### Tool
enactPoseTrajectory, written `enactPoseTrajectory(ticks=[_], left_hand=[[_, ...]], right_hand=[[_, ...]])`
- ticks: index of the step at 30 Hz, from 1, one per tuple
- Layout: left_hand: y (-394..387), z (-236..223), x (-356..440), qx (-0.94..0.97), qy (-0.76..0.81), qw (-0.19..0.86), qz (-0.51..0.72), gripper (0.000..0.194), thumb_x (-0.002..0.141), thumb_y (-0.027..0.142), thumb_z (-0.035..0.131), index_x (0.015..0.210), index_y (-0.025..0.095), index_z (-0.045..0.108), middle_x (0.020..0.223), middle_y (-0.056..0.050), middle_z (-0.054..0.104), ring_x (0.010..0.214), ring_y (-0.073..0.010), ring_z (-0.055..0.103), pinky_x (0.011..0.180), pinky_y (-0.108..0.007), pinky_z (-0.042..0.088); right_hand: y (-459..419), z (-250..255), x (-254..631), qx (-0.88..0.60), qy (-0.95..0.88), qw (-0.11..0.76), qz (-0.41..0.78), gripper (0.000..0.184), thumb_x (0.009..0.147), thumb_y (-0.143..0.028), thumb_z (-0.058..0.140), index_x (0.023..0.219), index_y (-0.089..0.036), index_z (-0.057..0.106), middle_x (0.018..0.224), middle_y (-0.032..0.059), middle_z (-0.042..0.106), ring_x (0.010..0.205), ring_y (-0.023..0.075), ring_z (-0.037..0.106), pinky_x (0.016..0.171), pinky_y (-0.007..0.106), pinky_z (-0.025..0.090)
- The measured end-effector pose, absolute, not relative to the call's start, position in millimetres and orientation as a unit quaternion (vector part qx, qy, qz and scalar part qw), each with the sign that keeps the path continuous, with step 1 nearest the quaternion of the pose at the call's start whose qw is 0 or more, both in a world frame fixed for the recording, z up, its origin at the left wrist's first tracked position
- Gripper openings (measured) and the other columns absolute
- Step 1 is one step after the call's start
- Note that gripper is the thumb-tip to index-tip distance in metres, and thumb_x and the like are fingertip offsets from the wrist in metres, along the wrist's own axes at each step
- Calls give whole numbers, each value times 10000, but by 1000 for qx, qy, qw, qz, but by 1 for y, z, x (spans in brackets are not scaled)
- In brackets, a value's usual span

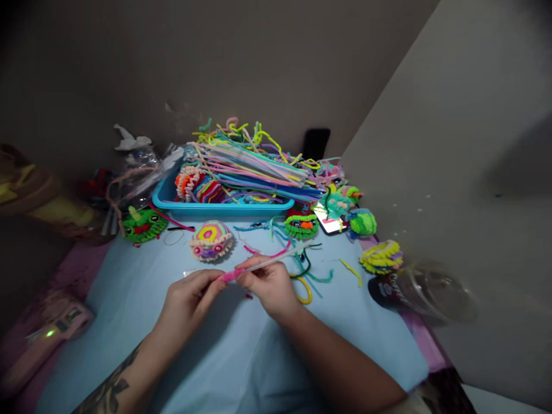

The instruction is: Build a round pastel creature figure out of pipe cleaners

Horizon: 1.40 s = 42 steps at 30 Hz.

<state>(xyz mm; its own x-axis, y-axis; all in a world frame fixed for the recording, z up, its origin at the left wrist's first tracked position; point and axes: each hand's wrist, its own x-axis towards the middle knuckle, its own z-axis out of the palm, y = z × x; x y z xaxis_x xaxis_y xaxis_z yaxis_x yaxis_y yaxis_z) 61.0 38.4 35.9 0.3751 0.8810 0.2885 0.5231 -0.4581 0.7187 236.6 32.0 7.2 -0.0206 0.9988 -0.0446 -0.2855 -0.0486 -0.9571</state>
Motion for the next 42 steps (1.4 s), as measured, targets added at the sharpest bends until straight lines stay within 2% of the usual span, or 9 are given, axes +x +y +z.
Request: enactPoseTrajectory(ticks=[7,10,13,17,21,27,36,40,42], left_hand=[[40,38,61,787,448,306,293,198,895,318,502,923,211,666,826,-35,702,766,-168,626,720,-278,462],[40,47,61,732,429,458,266,235,883,366,519,1026,219,635,918,-46,693,819,-176,620,740,-286,467],[39,56,62,638,343,652,224,381,888,475,472,1131,196,560,1004,-81,654,876,-175,605,769,-287,477],[32,55,67,569,295,745,183,508,881,605,348,930,152,573,787,-47,574,675,-122,523,659,-246,450],[26,49,72,564,343,731,173,511,898,591,307,797,159,559,576,40,396,489,-85,332,452,-203,304],[29,52,72,668,367,625,166,405,928,463,320,662,190,458,610,33,419,560,-111,359,503,-221,319],[31,55,68,673,378,614,166,430,917,503,336,643,189,440,622,29,419,590,-117,389,555,-232,345],[35,45,67,496,389,723,285,458,881,600,359,868,179,540,625,36,446,502,-87,359,462,-206,309],[37,42,67,402,397,756,332,464,863,583,432,1067,184,551,782,-12,565,551,-87,444,484,-201,361]], right_hand=[[35,14,242,-418,-387,595,567,275,711,-408,746,859,-192,662,617,-26,559,516,84,480,473,195,382],[37,21,248,-422,-335,641,547,285,731,-447,722,801,-196,606,567,-40,543,475,73,457,459,183,366],[37,22,251,-445,-346,601,567,314,733,-469,714,754,-179,597,518,-42,532,429,65,437,419,174,334],[32,23,246,-418,-428,493,632,362,667,-501,752,725,-164,635,549,-22,565,457,83,494,435,191,374],[29,28,241,-374,-487,463,639,343,685,-508,731,725,-172,673,561,-15,564,432,96,502,414,212,372],[26,21,242,-396,-554,524,511,295,748,-487,689,708,-197,726,601,22,590,577,142,532,539,265,409],[48,36,282,-393,-266,737,482,263,732,-414,725,646,-205,590,460,-72,363,428,71,368,399,175,293],[60,31,293,-453,-216,724,473,209,694,-329,760,763,-176,635,563,-38,550,492,65,489,439,154,394],[62,24,290,-462,-207,681,529,218,727,-327,729,843,-160,650,636,-3,625,543,83,555,490,176,460]])
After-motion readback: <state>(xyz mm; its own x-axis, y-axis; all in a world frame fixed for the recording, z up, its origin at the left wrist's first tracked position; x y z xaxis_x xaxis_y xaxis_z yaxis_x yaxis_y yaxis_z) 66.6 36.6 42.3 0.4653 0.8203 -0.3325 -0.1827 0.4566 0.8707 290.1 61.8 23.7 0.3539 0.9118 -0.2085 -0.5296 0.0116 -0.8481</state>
